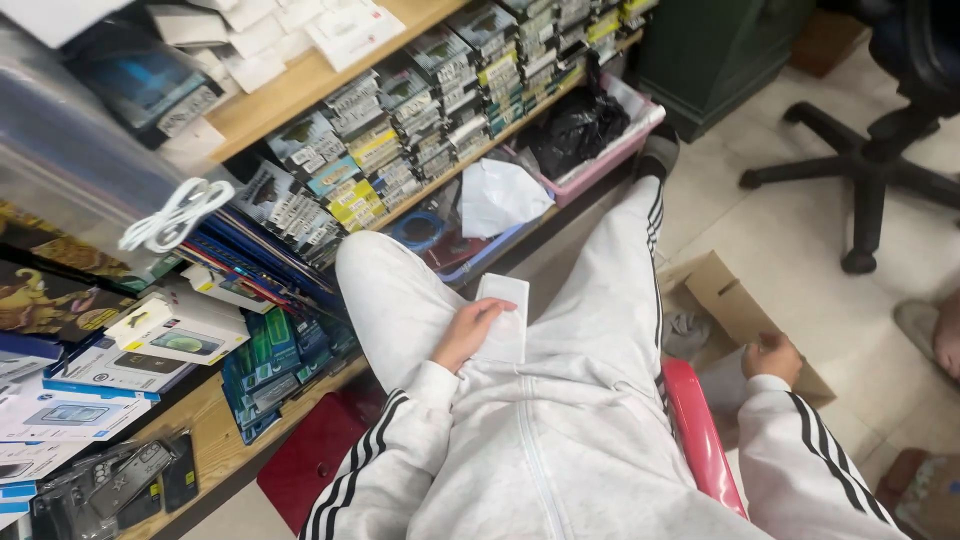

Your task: Removing a screen protector from its packaging and inspecting it while sitting at a service desk.

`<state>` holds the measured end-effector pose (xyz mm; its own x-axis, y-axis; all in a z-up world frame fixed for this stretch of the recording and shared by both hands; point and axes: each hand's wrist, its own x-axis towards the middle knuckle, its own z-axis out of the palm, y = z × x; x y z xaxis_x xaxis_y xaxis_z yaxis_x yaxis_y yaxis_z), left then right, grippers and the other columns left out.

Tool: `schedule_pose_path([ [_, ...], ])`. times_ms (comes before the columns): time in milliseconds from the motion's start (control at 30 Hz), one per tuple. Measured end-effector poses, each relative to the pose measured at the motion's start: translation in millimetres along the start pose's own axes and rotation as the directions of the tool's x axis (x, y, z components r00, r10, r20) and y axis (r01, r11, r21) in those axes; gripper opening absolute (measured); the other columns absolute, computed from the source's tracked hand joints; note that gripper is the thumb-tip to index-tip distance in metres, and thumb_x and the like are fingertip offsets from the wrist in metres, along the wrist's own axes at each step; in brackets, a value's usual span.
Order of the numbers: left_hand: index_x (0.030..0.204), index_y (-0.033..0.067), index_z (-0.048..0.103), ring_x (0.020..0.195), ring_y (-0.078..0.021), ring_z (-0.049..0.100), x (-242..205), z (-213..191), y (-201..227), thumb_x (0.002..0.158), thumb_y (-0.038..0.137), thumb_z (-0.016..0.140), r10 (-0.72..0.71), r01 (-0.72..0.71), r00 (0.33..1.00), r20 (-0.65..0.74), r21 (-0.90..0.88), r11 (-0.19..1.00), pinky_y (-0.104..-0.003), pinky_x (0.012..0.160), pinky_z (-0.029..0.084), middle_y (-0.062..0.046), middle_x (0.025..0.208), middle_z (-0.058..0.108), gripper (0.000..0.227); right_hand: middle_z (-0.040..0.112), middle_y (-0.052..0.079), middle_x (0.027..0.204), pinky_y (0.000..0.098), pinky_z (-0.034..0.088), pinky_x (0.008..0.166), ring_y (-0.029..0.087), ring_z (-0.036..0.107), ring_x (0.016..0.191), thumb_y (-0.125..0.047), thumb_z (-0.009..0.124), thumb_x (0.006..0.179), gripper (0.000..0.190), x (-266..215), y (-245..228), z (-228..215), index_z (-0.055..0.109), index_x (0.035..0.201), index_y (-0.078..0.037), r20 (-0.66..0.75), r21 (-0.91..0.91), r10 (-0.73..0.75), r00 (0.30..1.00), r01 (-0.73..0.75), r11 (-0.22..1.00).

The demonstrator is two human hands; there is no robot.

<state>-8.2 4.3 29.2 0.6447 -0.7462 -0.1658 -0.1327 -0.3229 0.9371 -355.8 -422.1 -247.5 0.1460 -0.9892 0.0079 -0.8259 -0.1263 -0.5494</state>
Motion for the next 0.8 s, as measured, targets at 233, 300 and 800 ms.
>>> schedule_pose_path([
  [233,0.121,0.0131,0.075,0.128,-0.0335,0.057,5,5,-5,0.1,0.014,0.045,0.009,-0.01,1.0,-0.012,-0.064,0.998,-0.045,0.114,0.039,-0.016,0.123,0.07,0.036,0.068,0.025,0.109,0.054,0.049,0.091,0.042,0.066,0.102,-0.008,0.053,0.108,0.022,-43,-272,-123,0.066,0.126,-0.007,0.163,0.6,-0.421,0.892,0.248,0.76],
  [300,0.121,0.012,0.075,0.13,-0.0342,0.056,-1,3,-1,0.097,0.012,0.044,0.031,-0.032,0.999,-0.017,-0.069,0.997,-0.046,0.114,0.039,-0.017,0.125,0.07,0.038,0.069,0.024,0.104,0.0524,0.05,0.09,0.038,0.067,0.096,-0.008,0.055,0.106,0.021,-66,-335,-131,0.068,0.123,-0.006,0.168,0.646,-0.529,0.832,0.313,0.696],
  [800,0.121,0.0098,0.074,0.132,-0.0327,0.056,-7,-1,10,0.092,0.007,0.045,0.122,-0.118,0.992,0.031,-0.125,0.985,-0.044,0.115,0.039,-0.016,0.127,0.07,0.041,0.07,0.018,0.121,0.0521,0.053,0.101,0.039,0.065,0.118,-0.047,0.053,0.103,0.043,-175,-409,-53,0.067,0.123,-0.011,0.589,0.515,-0.621,0.517,0.352,0.782],
])
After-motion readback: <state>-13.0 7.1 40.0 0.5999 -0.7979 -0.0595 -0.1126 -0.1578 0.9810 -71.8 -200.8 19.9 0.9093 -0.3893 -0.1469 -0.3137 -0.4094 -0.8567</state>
